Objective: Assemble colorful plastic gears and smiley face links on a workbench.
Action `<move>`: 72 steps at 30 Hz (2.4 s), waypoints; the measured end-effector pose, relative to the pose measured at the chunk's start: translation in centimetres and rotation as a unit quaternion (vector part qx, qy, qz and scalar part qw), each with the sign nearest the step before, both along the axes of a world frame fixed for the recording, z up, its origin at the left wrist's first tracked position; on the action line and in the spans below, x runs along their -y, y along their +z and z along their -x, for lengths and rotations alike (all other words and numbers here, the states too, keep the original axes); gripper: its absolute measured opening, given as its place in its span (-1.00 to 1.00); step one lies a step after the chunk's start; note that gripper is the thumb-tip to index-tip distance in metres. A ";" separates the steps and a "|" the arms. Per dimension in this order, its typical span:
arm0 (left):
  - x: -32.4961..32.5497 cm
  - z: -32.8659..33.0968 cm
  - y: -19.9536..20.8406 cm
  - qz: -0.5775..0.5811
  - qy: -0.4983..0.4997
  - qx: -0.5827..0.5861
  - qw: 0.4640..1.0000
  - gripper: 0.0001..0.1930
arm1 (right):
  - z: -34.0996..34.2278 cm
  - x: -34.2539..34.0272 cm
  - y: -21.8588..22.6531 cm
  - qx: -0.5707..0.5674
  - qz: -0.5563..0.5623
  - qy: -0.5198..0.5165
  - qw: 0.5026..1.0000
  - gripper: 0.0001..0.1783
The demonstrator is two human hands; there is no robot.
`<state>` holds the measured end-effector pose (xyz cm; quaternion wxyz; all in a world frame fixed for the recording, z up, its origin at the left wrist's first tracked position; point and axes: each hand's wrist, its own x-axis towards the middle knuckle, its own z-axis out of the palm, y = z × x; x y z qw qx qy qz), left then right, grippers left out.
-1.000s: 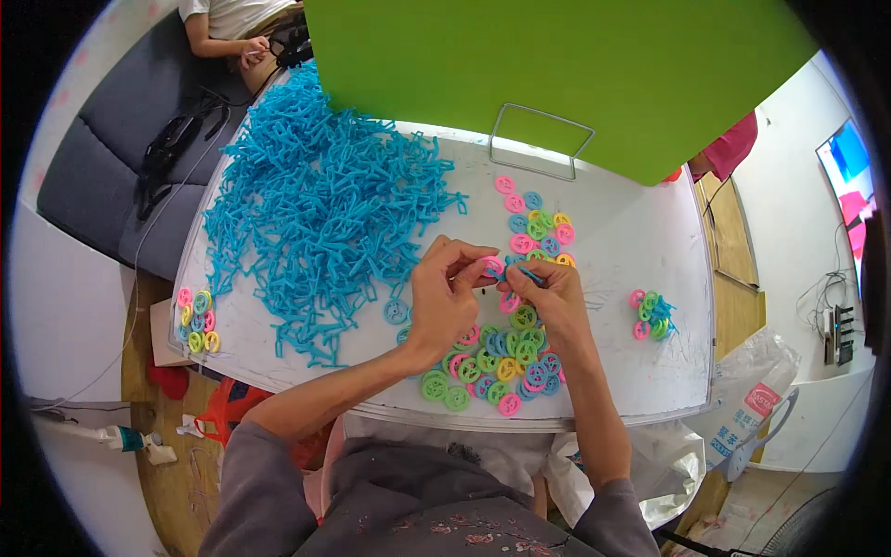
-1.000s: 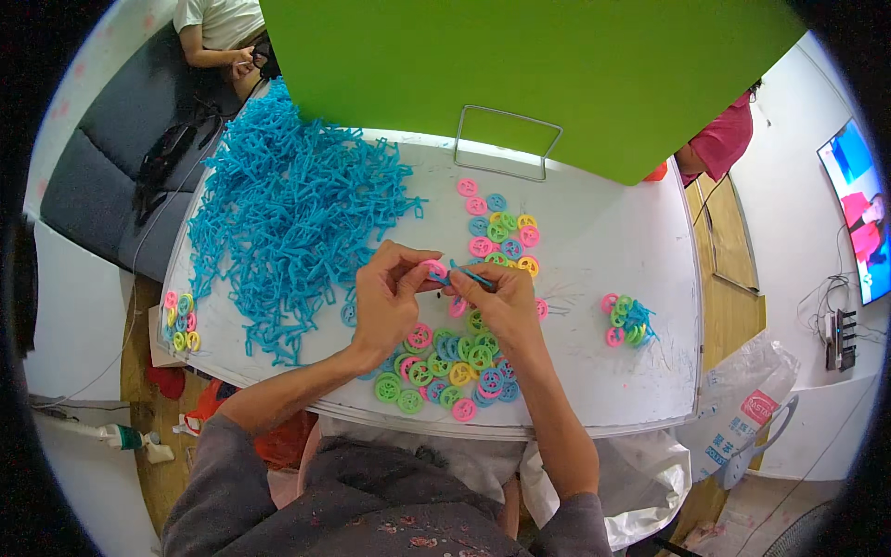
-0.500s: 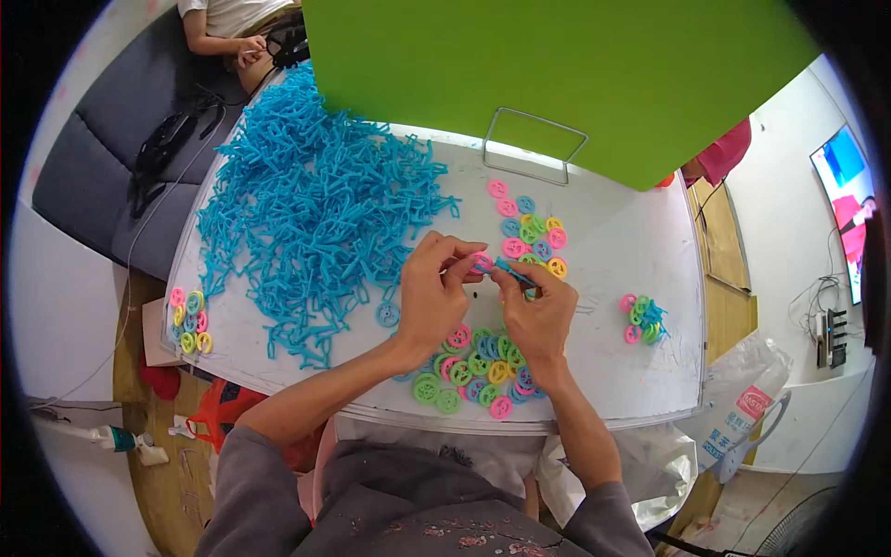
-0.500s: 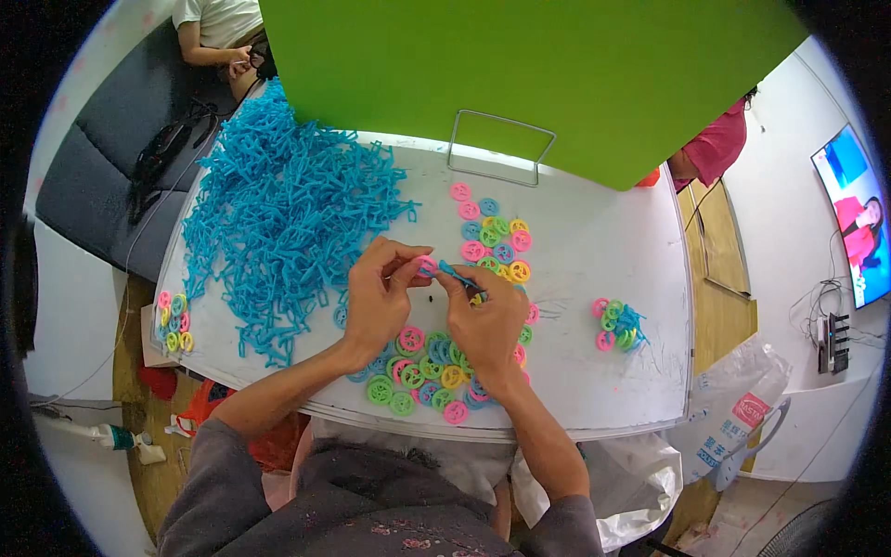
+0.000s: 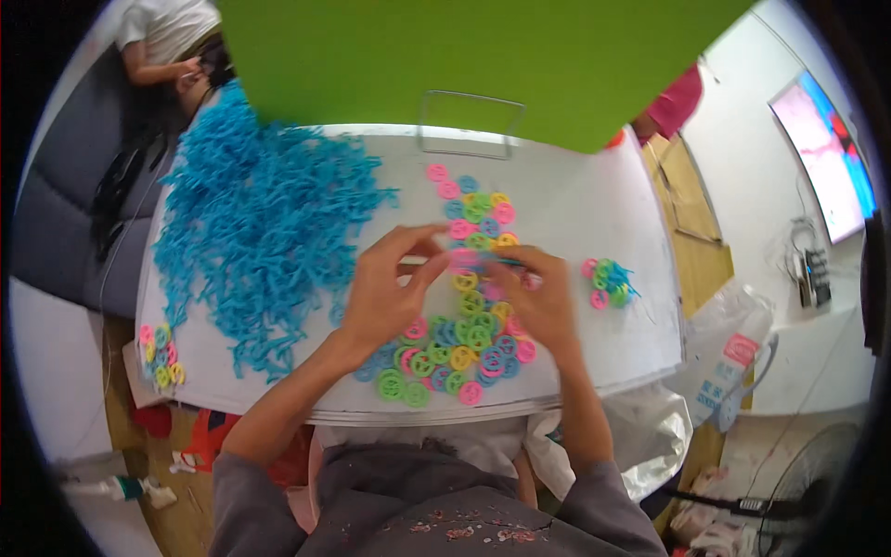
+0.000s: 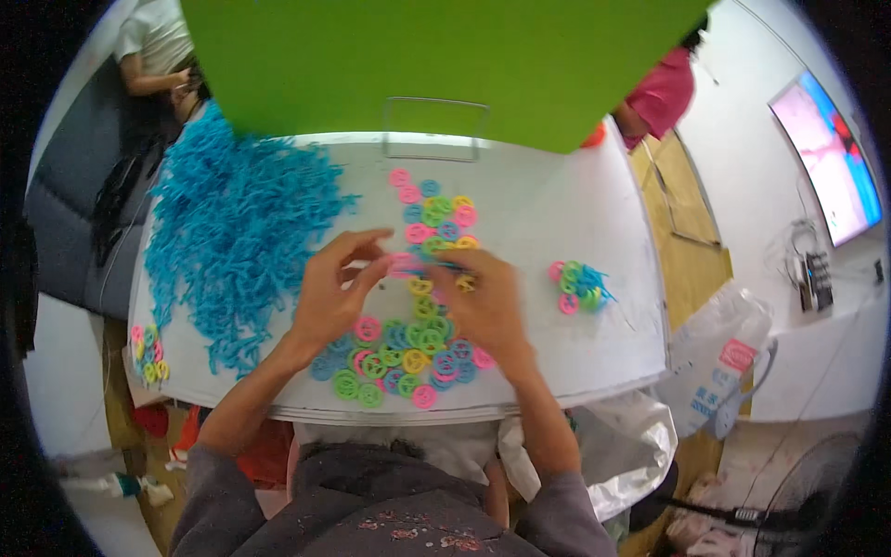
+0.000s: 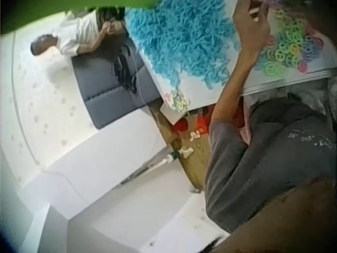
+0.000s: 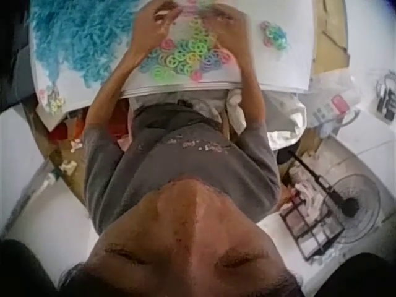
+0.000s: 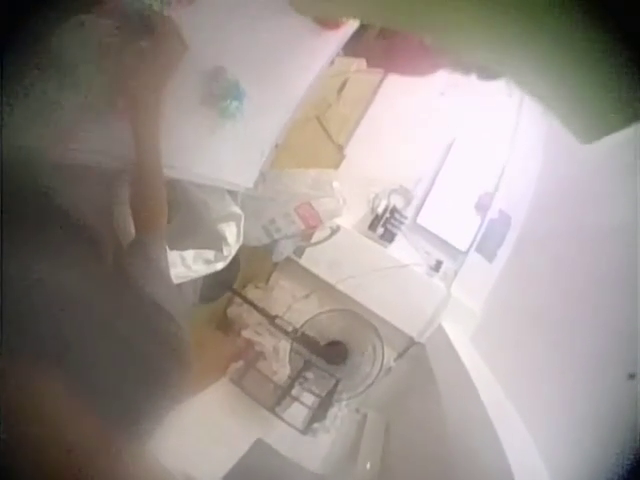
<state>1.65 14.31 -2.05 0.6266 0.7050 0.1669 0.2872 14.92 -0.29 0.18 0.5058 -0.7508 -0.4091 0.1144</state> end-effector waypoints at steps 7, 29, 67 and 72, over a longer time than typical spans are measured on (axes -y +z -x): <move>-5.6 2.0 0.2 -0.457 0.249 -0.132 0.844 -0.62 | -8.0 10.1 2.0 0.214 0.123 -0.156 0.956 -0.85; -2.6 -2.2 -0.3 -0.007 0.053 0.120 0.991 -0.87 | -1.6 -5.8 0.1 -0.259 -0.048 0.193 0.945 -0.63; -2.4 -1.5 -1.1 0.307 -0.098 0.030 0.946 -0.76 | -2.4 -3.7 -2.6 -0.218 -0.136 0.199 0.946 -0.84; -2.5 -1.2 -1.3 0.288 -0.088 0.039 0.953 -0.76 | -1.1 -4.3 -1.6 -0.251 -0.123 0.139 0.950 -0.86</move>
